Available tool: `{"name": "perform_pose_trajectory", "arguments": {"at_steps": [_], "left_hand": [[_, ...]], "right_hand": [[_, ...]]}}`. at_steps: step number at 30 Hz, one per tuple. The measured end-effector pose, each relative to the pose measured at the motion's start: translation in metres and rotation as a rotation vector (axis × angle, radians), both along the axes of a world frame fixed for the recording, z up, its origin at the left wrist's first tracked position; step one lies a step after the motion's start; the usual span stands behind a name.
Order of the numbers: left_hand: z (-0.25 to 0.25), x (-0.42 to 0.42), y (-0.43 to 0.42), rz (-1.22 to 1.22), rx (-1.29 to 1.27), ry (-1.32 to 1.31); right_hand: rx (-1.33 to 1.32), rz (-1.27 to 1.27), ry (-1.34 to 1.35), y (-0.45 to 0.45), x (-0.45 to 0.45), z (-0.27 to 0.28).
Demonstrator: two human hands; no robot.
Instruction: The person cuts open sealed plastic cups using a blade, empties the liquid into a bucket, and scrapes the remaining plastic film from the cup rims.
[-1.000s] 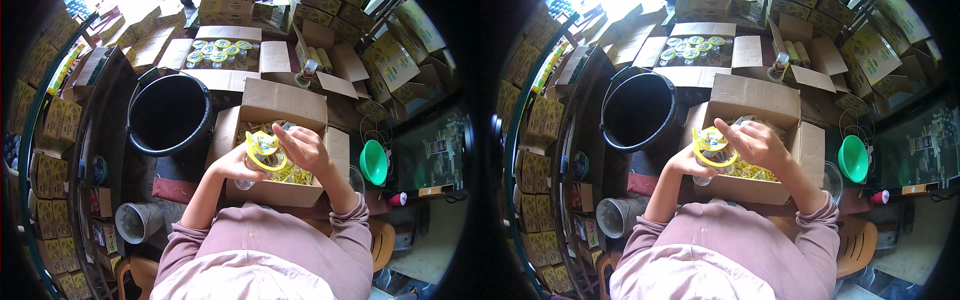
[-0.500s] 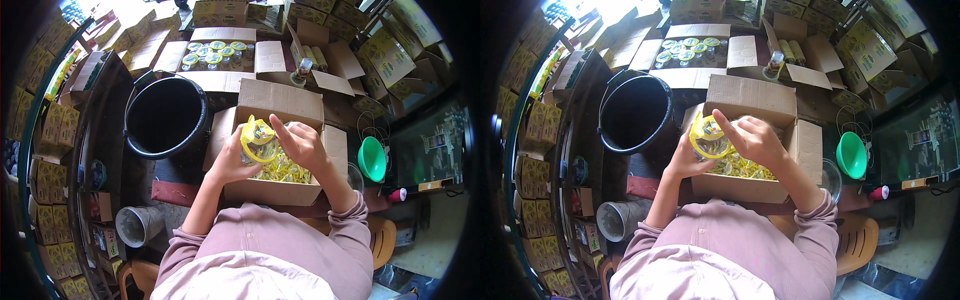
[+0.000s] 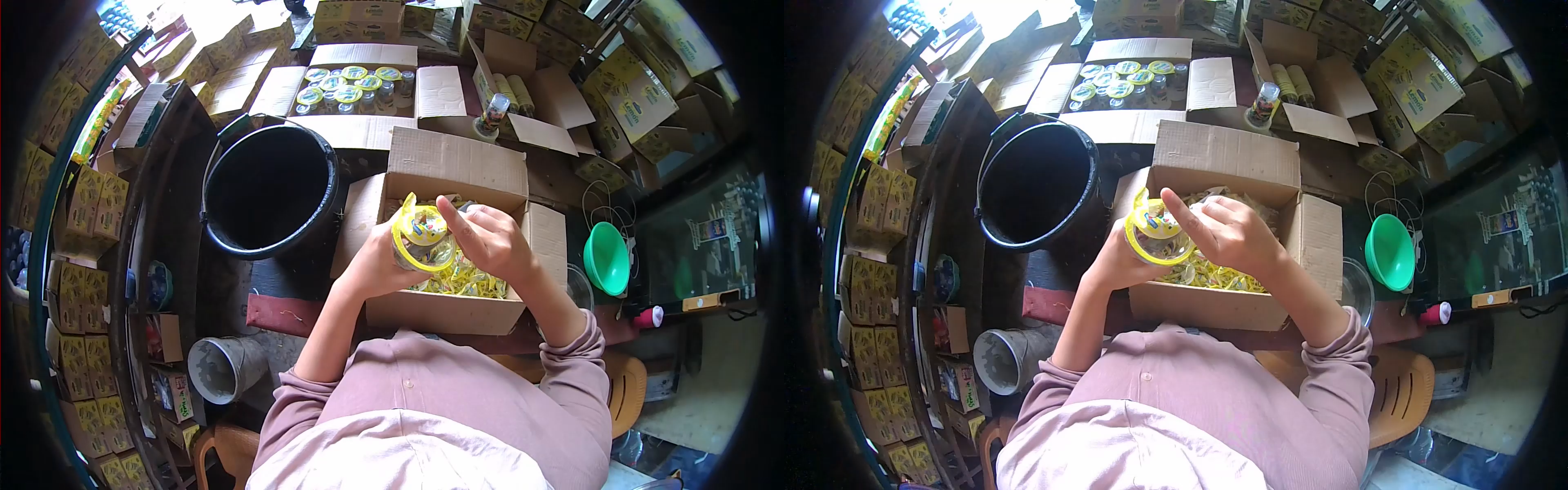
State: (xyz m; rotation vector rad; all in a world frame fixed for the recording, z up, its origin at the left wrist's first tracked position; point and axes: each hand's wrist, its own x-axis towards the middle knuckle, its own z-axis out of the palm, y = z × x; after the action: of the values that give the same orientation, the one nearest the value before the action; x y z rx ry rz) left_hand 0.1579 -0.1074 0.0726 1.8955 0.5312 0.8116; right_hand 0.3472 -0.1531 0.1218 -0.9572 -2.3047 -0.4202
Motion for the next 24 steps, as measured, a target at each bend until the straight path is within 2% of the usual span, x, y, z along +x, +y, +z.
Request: {"name": "perform_pose_trajectory", "arguments": {"at_steps": [2, 6, 8, 13, 20, 23, 24], "left_hand": [[-0.001, 0.000, 0.000, -0.086, -0.032, -0.053], [0.003, -0.004, 0.000, -0.296, -0.284, -0.151], [0.007, -0.006, 0.000, -0.374, -0.418, -0.156], [0.006, -0.010, 0.010, -0.610, -0.666, -0.075], [-0.004, 0.003, 0.012, -0.855, -0.796, -0.145], [-0.006, 0.013, 0.009, -1.090, -0.960, -0.188], [-0.013, 0.018, 0.006, -1.150, -0.974, -0.295]], "right_hand": [[0.015, 0.005, 0.002, 0.001, 0.000, 0.000], [0.057, 0.030, -0.005, 0.001, 0.000, 0.001], [0.124, 0.035, -0.009, 0.002, -0.001, -0.002], [0.015, 0.090, -0.036, -0.009, 0.001, 0.004], [-0.008, 0.098, -0.023, -0.016, 0.005, 0.004], [-0.012, 0.108, -0.002, -0.017, 0.005, 0.002], [0.030, 0.113, 0.026, -0.015, 0.004, 0.000]]}}
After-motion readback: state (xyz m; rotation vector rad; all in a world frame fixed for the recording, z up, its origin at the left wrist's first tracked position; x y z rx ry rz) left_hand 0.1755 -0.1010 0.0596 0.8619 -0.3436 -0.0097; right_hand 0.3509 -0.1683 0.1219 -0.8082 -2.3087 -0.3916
